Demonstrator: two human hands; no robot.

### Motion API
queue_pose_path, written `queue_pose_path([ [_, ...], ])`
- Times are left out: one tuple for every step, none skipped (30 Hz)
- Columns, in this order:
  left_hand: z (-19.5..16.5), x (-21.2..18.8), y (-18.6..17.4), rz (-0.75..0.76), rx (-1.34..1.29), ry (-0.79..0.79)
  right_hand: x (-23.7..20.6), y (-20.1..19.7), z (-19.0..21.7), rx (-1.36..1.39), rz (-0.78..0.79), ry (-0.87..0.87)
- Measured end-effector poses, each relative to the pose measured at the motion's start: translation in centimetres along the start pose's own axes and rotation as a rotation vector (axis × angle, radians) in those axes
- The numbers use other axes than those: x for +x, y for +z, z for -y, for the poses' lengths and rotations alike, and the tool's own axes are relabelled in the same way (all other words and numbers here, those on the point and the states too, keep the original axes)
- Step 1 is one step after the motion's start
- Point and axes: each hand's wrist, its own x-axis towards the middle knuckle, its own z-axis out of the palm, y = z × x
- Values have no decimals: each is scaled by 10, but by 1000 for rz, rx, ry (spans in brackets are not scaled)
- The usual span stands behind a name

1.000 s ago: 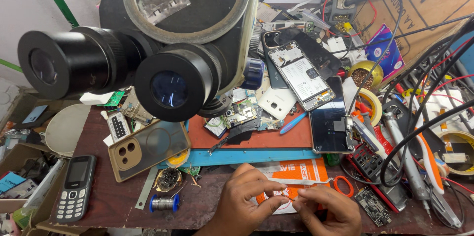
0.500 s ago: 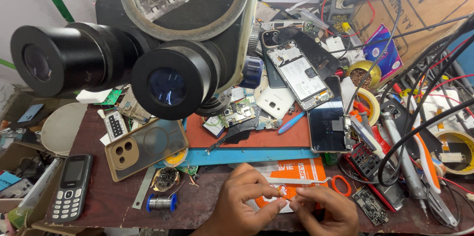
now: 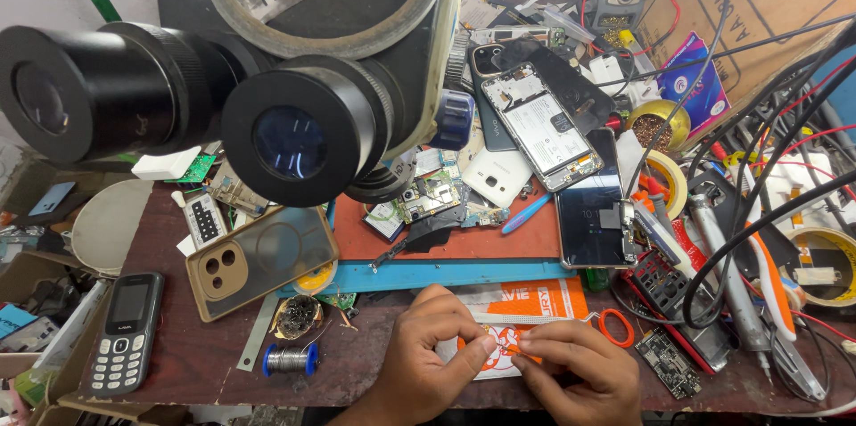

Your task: The person disassembles a smartphone, removes the motherboard, and uses tweezers to detach a small ribbon cable from the phone's internal frame. The person then sprays a cleaning solution onto the phone and continues to manipulate small components with tweezers.

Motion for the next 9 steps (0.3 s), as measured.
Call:
queue_pose_path([
  [1, 0, 0, -2, 5, -2, 0, 0, 1, 0, 10, -8],
  [1, 0, 0, -5, 11, -4, 0, 0, 2, 1, 10, 1],
  [1, -1, 0, -6, 15, -6, 0, 0, 2, 1, 11, 9],
  [2, -1, 0, -7, 18, -8, 0, 0, 3, 2, 11, 17],
  [2, -1, 1, -9, 21, -9, 0, 0, 3, 7, 11, 20],
  [2, -1, 1, -11, 22, -11, 1, 0, 3, 13, 10, 22],
  [3, -1, 1, -12, 23, -12, 1, 0, 3, 19, 10, 25],
  [3, -1, 1, -13, 23, -14, 1, 0, 4, 20, 15, 18],
  [3, -2, 1, -15, 22, -9, 2, -1, 4, 22, 20, 12],
])
